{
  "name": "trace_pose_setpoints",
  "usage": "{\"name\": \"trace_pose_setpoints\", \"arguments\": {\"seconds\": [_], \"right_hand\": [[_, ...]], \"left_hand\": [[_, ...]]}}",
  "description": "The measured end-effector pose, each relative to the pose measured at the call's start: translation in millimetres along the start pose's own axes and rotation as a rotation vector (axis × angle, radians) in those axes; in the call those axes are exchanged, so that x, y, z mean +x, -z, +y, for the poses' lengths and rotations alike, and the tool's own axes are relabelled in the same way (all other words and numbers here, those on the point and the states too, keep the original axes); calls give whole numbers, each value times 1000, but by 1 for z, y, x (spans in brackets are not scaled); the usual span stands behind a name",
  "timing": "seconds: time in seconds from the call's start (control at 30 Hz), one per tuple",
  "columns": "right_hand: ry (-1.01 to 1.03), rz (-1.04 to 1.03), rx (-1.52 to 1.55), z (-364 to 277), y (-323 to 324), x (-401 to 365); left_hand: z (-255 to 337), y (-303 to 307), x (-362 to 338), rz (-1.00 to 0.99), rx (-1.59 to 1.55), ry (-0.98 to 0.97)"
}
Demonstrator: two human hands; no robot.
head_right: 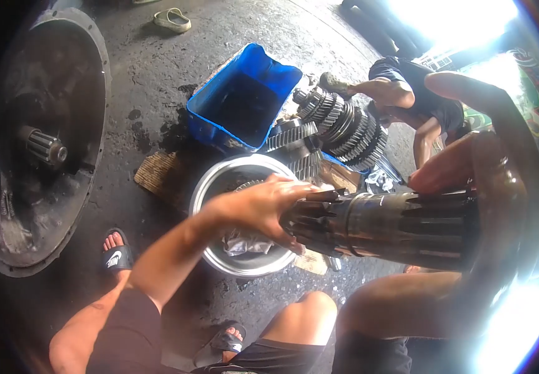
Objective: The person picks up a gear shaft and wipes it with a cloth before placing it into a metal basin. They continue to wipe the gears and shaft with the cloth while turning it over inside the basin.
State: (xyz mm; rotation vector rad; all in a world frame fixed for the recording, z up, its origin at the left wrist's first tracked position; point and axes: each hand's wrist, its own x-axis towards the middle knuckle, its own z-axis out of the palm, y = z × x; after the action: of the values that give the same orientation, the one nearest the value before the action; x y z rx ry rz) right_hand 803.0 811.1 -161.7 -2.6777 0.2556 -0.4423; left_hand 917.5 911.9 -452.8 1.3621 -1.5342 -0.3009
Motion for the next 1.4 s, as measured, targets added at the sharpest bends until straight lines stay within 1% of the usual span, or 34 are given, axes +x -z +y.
{"name": "trace_pose_setpoints", "arguments": {"seconds": [0.03, 0.07, 0.13, 0.17, 0.23, 0.27, 0.33, 0.37, 0.4, 0.47, 0.5, 0.53, 0.6, 0.63, 0.67, 0.73, 0.77, 0.8, 0.87, 0.93, 0.97, 1.0, 1.07, 1.1, 1.13, 1.2, 1.27, 1.3, 1.33, 1.37, 1.4], "right_hand": [[26, 12, -3, 1, -1, -1], [44, 17, -3, 2, -2, -3], [72, 30, 1, 3, -5, -2], [80, 32, 0, 4, -6, -2], [94, 44, 2, 4, -9, 1], [103, 51, 6, 4, -10, 2], [113, 62, 4, 3, -14, 3], [118, 60, -2, 3, -16, 4], [125, 57, -8, 3, -18, 3], [117, 64, -23, 2, -17, -2], [115, 69, -26, 2, -20, -3], [121, 77, -30, 1, -21, -5], [121, 89, -30, 1, -25, -9], [115, 89, -40, 1, -23, -10], [115, 91, -42, 1, -25, -11], [115, 106, -51, 1, -27, -13], [118, 110, -58, 1, -29, -14], [113, 113, -61, 0, -28, -15], [115, 126, -61, 0, -35, -16], [112, 129, -65, 1, -36, -16], [111, 133, -58, 0, -37, -17], [108, 138, -61, 0, -37, -18], [106, 146, -58, 1, -38, -19], [104, 147, -65, 1, -37, -21], [104, 147, -58, 1, -39, -21], [99, 141, -53, 0, -39, -22], [104, 145, -50, 1, -42, -22], [108, 140, -51, 2, -44, -22], [110, 141, -52, 1, -46, -22], [109, 143, -58, 1, -46, -23], [111, 145, -56, 0, -46, -24]], "left_hand": [[-4, 30, 19, -406, -647, 122], [-26, 20, 18, -494, -1133, 209], [-44, 15, 18, -507, -1170, 238], [-42, 14, 12, -509, -1170, 242], [-31, 7, -4, -230, -1498, 60], [-21, 2, -4, -235, -1488, 60], [6, -12, 6, 88, -1275, 301], [19, -2, 18, 101, -1221, 249], [18, 5, 29, 113, -1233, 247], [15, 17, 48, -370, -1558, 574], [27, 23, 56, -272, -1429, 763], [22, 21, 62, -267, -1431, 763], [5, 15, 71, -497, -1244, 671], [2, 11, 70, -472, -1230, 634], [5, 10, 65, -466, -1234, 636], [19, 2, 48, -192, -1398, 577], [21, -8, 39, 16, -1304, 536], [30, -18, 28, 11, -1305, 536], [52, -42, 5, 626, -902, 374], [77, -72, 3, 972, -260, 355], [82, -84, 2, 1003, -176, 405], [80, -88, 3, 1008, -171, 409], [78, -83, 9, 1053, -150, 354], [65, -66, 6, 913, -351, 278], [54, -41, 7, 718, -563, 251], [31, -13, 18, 58, -1005, 447], [5, 3, 45, -332, -1252, 550], [-3, 9, 58, -387, -1099, 399], [-5, 12, 72, -442, -868, 460], [-7, 6, 72, -448, -874, 469], [-12, -1, 68, -409, -968, 494]]}}
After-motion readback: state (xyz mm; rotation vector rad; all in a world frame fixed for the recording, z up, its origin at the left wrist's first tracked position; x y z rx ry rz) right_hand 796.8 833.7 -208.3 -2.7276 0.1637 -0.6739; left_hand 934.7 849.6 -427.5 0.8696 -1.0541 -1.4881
